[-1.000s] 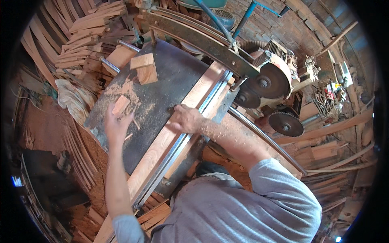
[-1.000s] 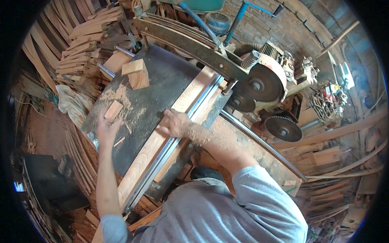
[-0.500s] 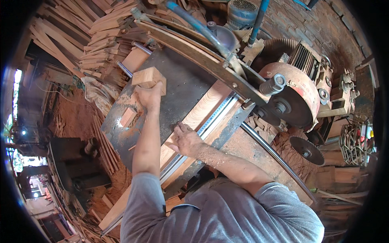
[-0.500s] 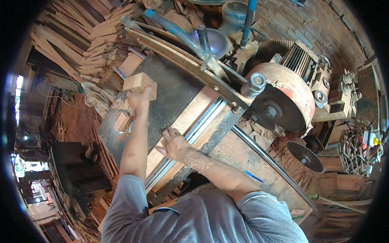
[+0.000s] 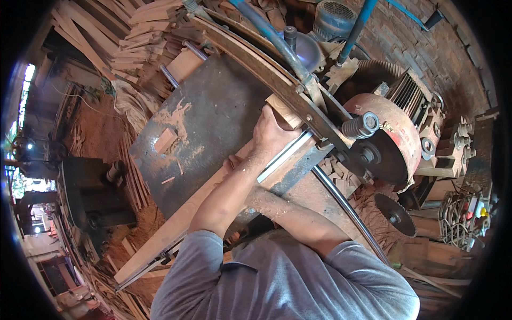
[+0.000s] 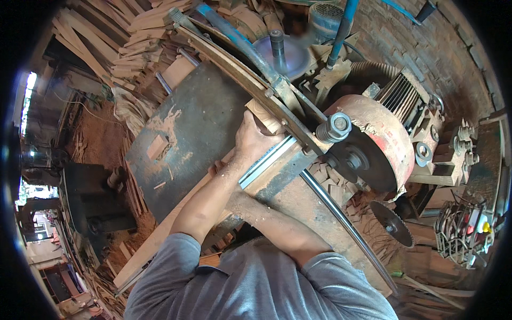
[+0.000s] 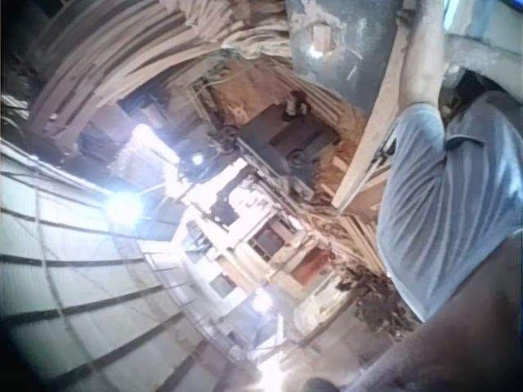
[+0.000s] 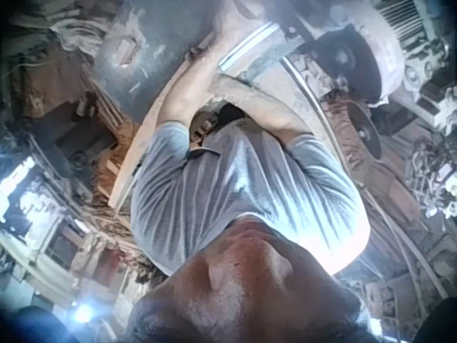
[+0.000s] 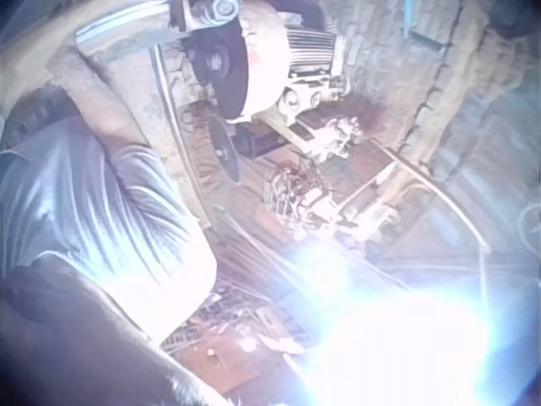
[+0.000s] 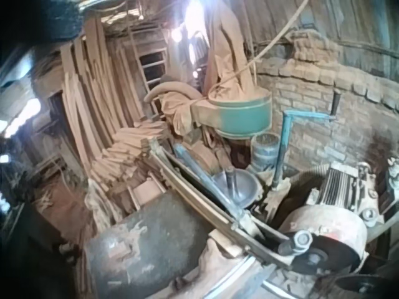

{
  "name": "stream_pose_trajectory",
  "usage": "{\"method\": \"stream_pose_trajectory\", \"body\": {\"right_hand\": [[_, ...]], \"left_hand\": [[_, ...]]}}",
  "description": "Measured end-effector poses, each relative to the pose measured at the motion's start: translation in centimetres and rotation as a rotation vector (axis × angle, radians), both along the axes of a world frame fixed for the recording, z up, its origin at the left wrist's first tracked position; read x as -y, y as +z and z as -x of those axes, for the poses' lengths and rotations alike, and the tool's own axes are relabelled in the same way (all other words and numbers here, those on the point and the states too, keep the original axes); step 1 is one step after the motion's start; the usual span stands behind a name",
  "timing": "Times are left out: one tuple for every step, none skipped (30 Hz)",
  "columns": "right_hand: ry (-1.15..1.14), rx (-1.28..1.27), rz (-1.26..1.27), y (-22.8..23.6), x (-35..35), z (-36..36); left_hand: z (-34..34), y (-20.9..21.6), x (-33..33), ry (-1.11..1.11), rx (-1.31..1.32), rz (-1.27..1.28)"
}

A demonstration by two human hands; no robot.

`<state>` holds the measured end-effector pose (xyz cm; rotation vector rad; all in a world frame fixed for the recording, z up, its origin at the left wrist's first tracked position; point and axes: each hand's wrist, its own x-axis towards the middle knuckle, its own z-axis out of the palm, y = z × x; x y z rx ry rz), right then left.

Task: The person cuts a long wooden plank on a circular saw, then moves to a planer to smooth the plank. They handle the wood with both hands, feed it through the machines, and stack the finished pieces.

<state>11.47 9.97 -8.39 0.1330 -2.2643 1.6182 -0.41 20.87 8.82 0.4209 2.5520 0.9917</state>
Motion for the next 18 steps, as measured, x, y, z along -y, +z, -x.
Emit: {"method": "stream_pose_trajectory", "body": {"right_hand": [[-0.086, -0.016, -0.471, 0.2, -0.4, -0.1], [-0.054, 0.031, -0.480, 0.5, -0.7, -0.1], [-0.023, 0.078, -0.488, 0.8, -1.1, 0.1], [0.008, 0.123, -0.497, 1.0, -1.4, 0.3], [0.065, 0.122, -0.535, 1.0, -1.6, 0.5], [0.120, 0.121, -0.574, 0.9, -1.9, 0.8], [0.168, 0.120, -0.611, 0.9, -2.0, 1.1], [0.127, 0.086, -0.629, 1.0, -2.2, 1.4], [0.090, 0.055, -0.646, 1.5, -2.3, 1.5], [0.056, 0.021, -0.666, 2.6, -2.6, 1.3], [0.023, -0.012, -0.687, 4.4, -3.0, 1.0], [-0.005, -0.045, -0.712, 7.0, -3.7, 0.5], [0.134, 0.039, -0.759, 10.6, -4.6, -0.2], [0.275, 0.126, -0.797, 15.1, -5.6, -0.7], [0.580, 0.343, -0.838, 20.2, -7.0, -1.6], [0.753, 0.365, -0.864, 25.9, -9.3, -3.0], [0.929, 0.617, -0.743, 31.3, -11.6, -3.3], [1.027, 0.737, -0.681, 35.8, -14.3, -2.8]], "left_hand": [[0.2, 0.2, 0.1, -0.034, 0.026, 0.010], [0.4, 0.4, 0.4, -0.060, 0.040, 0.025], [0.6, 0.6, 0.9, -0.095, 0.056, 0.025], [0.8, 0.8, 1.8, -0.137, -0.002, 0.066], [0.7, 1.0, 3.0, -0.186, -0.051, 0.090], [0.6, 1.2, 4.2, -0.235, -0.081, 0.120], [0.5, 1.5, 5.5, -0.245, 0.033, 0.246], [-0.2, 1.5, 6.2, -0.341, 0.045, 0.335], [-1.1, 1.5, 6.9, -0.420, 0.038, 0.428], [-1.8, 1.4, 7.4, -0.490, 0.063, 0.547], [-2.2, 1.3, 7.7, -0.580, 0.057, 0.587], [-2.4, 1.1, 7.7, -0.564, 0.025, 0.572], [-2.7, 0.9, 7.7, -0.565, 0.025, 0.578], [-2.6, 0.7, 7.7, -0.568, 0.026, 0.554], [-2.7, 0.6, 7.7, -0.576, 0.000, 0.574], [-2.5, 0.4, 7.7, -0.567, 0.002, 0.541], [-2.6, 0.1, 7.8, -0.550, -0.011, 0.510], [-2.7, -0.1, 7.9, -0.546, -0.008, 0.502]]}}
